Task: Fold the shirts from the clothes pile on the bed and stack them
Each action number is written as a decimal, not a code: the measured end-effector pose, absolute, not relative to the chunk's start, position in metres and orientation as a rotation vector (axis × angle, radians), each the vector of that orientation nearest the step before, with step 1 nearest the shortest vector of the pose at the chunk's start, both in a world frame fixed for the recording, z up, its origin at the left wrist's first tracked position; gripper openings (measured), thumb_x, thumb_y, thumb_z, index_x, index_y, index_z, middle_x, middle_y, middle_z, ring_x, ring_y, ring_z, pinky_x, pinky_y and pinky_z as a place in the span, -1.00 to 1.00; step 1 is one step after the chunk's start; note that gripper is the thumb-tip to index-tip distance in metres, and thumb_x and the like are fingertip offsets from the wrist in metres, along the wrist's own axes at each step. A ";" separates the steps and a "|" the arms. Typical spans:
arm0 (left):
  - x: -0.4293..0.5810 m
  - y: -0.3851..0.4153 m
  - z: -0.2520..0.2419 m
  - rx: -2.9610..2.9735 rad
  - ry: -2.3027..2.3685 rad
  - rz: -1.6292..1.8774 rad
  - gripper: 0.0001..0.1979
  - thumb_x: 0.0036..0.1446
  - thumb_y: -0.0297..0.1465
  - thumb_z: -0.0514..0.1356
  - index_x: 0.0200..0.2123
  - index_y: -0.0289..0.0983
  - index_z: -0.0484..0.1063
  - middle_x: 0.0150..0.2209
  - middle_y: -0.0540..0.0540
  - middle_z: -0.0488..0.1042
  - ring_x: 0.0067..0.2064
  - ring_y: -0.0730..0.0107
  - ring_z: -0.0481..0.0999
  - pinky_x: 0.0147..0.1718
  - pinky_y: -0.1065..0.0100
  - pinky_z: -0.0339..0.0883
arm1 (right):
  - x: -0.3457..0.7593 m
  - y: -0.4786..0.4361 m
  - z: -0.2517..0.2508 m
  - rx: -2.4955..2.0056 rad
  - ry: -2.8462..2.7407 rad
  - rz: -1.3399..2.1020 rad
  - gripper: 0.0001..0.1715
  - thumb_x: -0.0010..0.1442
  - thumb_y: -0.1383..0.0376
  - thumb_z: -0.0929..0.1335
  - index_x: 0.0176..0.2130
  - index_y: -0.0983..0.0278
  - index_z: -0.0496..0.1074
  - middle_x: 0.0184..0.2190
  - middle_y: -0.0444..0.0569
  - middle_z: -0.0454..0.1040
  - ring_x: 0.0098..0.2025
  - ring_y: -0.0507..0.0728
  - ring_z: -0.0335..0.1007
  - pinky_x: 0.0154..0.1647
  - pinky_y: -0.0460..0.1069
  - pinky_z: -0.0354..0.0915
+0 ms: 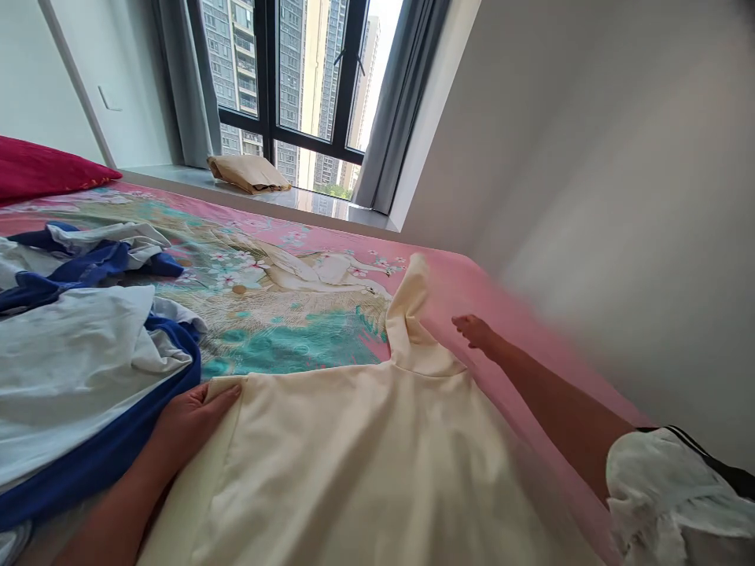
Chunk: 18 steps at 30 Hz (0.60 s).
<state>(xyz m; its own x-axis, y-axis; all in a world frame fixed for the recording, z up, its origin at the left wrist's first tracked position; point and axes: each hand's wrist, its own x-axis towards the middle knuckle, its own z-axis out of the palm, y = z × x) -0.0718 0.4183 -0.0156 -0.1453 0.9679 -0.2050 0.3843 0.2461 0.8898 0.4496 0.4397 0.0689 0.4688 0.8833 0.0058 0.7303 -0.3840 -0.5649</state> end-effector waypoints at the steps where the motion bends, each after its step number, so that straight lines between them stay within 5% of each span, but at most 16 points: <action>1: -0.072 0.419 -0.013 1.309 1.716 0.826 -0.55 -0.13 -0.05 0.23 -0.28 -0.27 0.50 -0.40 -0.03 0.58 -0.35 0.23 0.53 -0.43 0.37 0.37 | 0.448 0.427 0.050 -2.262 -1.346 0.433 -0.53 0.14 0.00 0.22 -0.27 0.36 0.38 -0.36 0.08 0.46 -0.38 0.11 0.34 -0.44 -0.05 0.25; 5: -0.072 0.420 -0.003 1.609 1.869 0.546 -0.60 -0.02 -0.05 0.13 -0.30 -0.25 0.49 -0.37 -0.07 0.57 -0.25 0.15 0.52 -0.31 0.32 0.30 | 0.444 0.394 -0.003 -2.373 -1.406 0.374 -0.61 0.18 0.07 0.19 -0.44 0.28 0.36 -0.47 -0.04 0.44 -0.40 0.09 0.33 -0.37 -0.06 0.19; 10: -0.068 0.417 0.002 1.838 2.116 0.461 -0.49 0.12 0.05 -0.13 -0.27 -0.18 0.41 -0.37 -0.11 0.53 -0.27 0.15 0.48 -0.35 0.32 0.22 | 0.450 0.395 -0.023 -2.494 -1.414 0.090 -0.49 0.28 0.02 0.04 -0.23 0.27 0.34 -0.34 0.07 0.44 -0.26 0.18 0.34 -0.29 -0.02 0.15; 18: -0.070 0.421 -0.014 1.937 2.218 0.352 -0.45 0.12 0.08 -0.20 -0.33 -0.16 0.38 -0.39 -0.14 0.52 -0.26 0.09 0.49 -0.40 0.32 0.13 | 0.457 0.402 -0.036 -2.623 -1.435 0.115 -0.43 0.28 -0.04 0.01 -0.14 0.27 0.33 -0.28 0.13 0.46 -0.21 0.24 0.38 -0.27 0.04 0.18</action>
